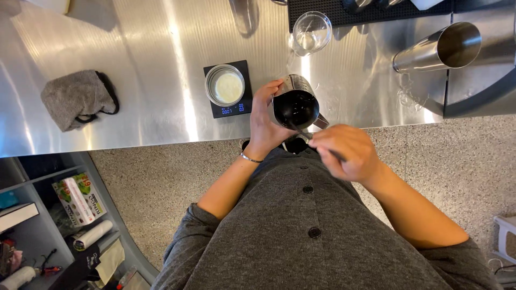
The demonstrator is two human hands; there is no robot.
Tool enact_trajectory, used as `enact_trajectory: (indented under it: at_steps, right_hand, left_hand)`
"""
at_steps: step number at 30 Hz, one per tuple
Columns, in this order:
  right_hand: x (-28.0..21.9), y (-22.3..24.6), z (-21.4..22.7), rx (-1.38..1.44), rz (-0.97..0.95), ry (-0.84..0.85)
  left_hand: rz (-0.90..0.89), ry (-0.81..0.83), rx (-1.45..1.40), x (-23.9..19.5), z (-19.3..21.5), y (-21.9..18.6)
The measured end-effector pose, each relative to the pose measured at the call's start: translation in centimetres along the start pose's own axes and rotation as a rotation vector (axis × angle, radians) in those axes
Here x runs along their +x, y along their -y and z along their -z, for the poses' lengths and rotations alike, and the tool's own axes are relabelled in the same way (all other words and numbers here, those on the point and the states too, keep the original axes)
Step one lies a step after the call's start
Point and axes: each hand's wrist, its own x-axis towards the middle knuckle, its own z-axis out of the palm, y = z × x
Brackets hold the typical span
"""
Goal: The person stirs a dark coffee mixture in a metal pitcher with a spoon, fills the pitcher with water at the tap, wipes the counter with a cloth, places a glass of milk on a digital scale, and spoons the coffee mixture into the glass of milk.
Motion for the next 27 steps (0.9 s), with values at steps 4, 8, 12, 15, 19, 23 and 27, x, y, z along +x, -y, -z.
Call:
enact_trajectory:
  at_steps: [4,8,12,15,19,23,27]
  right_hand:
    - [3.4,4.3,1.6,-0.151,0.132,0.11]
    - [4.2,5.5,1.8,-0.314,0.255,0.186]
    - [4.6,6.2,1.6,-0.374,0.296,0.217]
    - [4.6,6.7,1.3,-0.363,0.312,0.224]
    - [4.7,7.0,1.1,-0.354,0.304,0.242]
    - [5.0,7.2,1.0,-0.369,0.341,0.232]
    - [5.1,7.8,0.9,-0.376,0.356,0.239]
  left_hand:
    - [-0.003,-0.031,-0.143,-0.9,-1.6,0.9]
    - [-0.006,-0.063,-0.199,-0.6,-2.4,0.6]
    - [-0.05,-0.06,-0.252,-0.6,-2.6,0.5]
    - [-0.056,-0.046,-0.32,-0.6,-2.5,0.4]
    - [-0.063,-0.028,-0.351,-0.6,-2.3,0.6]
    - [-0.069,-0.018,-0.291,-0.6,-1.9,1.0]
    - [-0.07,0.006,-0.353,-0.7,-1.8,0.7]
